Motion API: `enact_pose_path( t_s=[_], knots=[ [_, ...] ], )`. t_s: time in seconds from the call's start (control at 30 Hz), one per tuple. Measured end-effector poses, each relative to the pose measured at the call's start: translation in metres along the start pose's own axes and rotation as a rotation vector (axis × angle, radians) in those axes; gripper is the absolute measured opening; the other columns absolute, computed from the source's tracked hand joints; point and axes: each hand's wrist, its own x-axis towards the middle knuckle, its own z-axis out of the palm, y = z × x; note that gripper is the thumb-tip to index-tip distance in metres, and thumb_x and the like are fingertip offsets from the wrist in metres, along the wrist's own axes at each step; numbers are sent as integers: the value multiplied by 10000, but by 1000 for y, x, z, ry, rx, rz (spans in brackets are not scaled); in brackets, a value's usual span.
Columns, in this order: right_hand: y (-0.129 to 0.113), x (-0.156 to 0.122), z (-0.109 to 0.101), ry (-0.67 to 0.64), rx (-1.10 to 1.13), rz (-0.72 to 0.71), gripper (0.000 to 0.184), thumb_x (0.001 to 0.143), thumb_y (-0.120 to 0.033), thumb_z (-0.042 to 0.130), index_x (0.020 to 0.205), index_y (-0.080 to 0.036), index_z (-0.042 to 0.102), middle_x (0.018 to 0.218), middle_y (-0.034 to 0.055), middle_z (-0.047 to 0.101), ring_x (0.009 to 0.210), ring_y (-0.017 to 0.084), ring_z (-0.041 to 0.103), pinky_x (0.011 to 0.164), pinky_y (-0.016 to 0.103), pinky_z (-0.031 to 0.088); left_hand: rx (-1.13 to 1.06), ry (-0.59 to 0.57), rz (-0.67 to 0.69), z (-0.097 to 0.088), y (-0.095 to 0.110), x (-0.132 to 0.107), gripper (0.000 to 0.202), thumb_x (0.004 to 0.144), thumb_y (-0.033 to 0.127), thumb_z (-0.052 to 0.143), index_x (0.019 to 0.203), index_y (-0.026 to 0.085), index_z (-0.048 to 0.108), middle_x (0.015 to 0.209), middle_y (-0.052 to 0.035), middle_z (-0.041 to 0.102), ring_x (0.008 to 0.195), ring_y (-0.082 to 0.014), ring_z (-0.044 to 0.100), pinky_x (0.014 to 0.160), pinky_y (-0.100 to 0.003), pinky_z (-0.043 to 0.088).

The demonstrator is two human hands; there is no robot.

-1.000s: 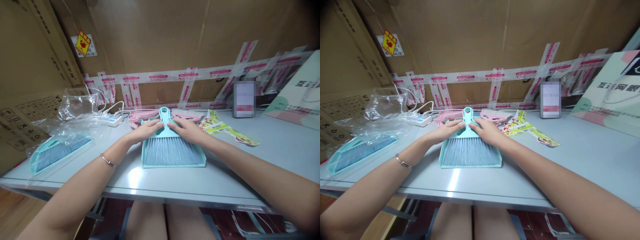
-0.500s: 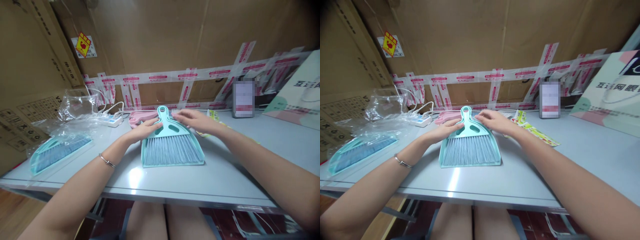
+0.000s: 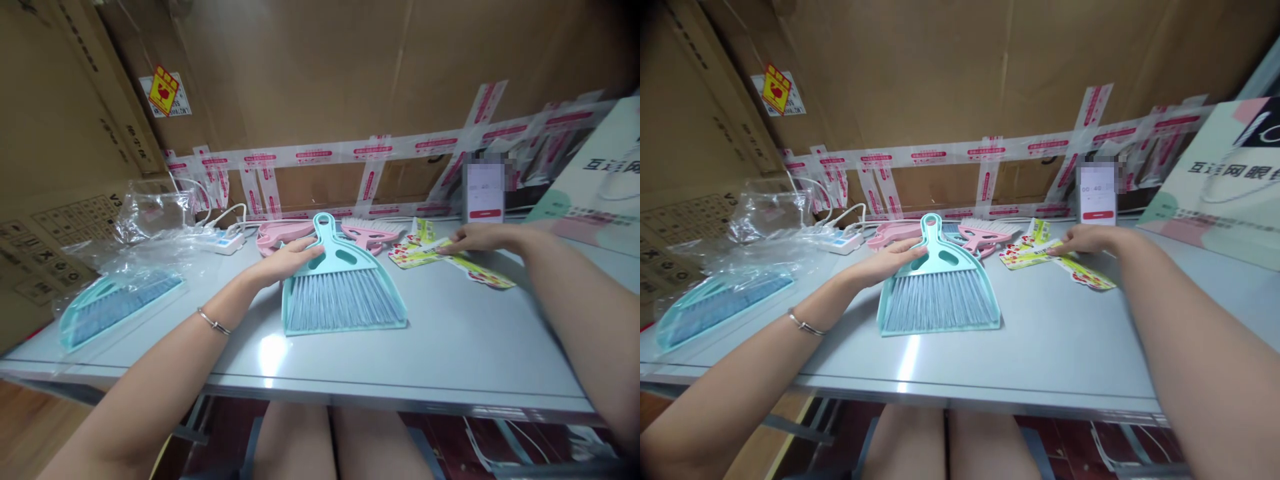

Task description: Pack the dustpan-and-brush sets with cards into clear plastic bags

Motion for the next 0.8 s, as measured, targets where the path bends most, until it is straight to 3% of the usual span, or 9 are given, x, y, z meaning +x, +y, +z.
enact_pose_path(
  t_s=[0.1,0.17,0.3,0.4,0.47,0.53,0.63,0.73,0.8],
  knots=[
    [-7,-1,-2,-223,-30,95,339,503,-251,817,357,-93,555,386,25,498,430,82,395,527,296,276,-21,23,3,1,0,0,407,818,419,525,1167,230,616,1248,-62,603,1153,-223,534,1006,-374,387],
    [-12,-3,-6,-238,-28,134,324,541,-227,799,369,-93,560,398,27,507,453,84,409,554,305,291,-37,42,9,1,0,0,376,801,414,553,1122,240,642,1226,-58,616,1140,-224,543,998,-375,395],
    [-25,-7,-14,-72,28,175,243,600,-148,764,446,-82,589,422,30,510,487,92,418,579,325,305,-76,39,18,0,-2,2,333,780,412,585,1057,247,668,1167,-62,641,1101,-216,562,962,-357,423],
    [-44,-12,-23,137,129,136,159,738,-216,686,695,-70,640,595,59,603,527,77,443,578,315,317,-103,36,33,0,-3,2,319,777,408,594,1030,231,674,1078,-71,668,1037,-213,584,931,-352,438],
    [-65,-23,-30,234,314,42,180,823,-259,607,877,-87,614,780,86,655,585,64,506,596,289,354,-105,50,43,1,-4,3,317,794,407,578,1025,212,672,1040,-77,674,1004,-210,590,924,-357,439],
    [-91,-43,-38,239,691,-107,145,835,-240,600,890,-108,571,857,84,665,656,72,575,625,277,395,-91,69,44,2,-4,3,326,820,403,546,1044,195,661,1052,-84,667,998,-207,585,933,-368,430],
    [-128,-84,-43,-65,1256,-364,290,702,-354,726,759,-157,521,736,-18,655,625,82,609,567,227,416,-78,97,46,2,-5,5,345,843,392,518,1092,186,639,1106,-82,650,1019,-206,572,956,-378,412],
    [-152,-118,-34,-661,1285,-600,391,615,-450,774,751,-180,525,585,-72,612,423,51,532,420,149,359,-124,106,78,3,-7,7,343,839,367,533,1110,181,633,1083,-74,658,1033,-201,567,958,-356,408],
    [-160,-126,-22,-924,1223,-639,385,641,-454,762,766,-185,517,556,-74,597,403,53,525,403,145,378,-167,94,98,3,-8,8,346,837,347,541,1125,175,626,1046,-71,667,1020,-194,572,945,-339,414]
  ],
)
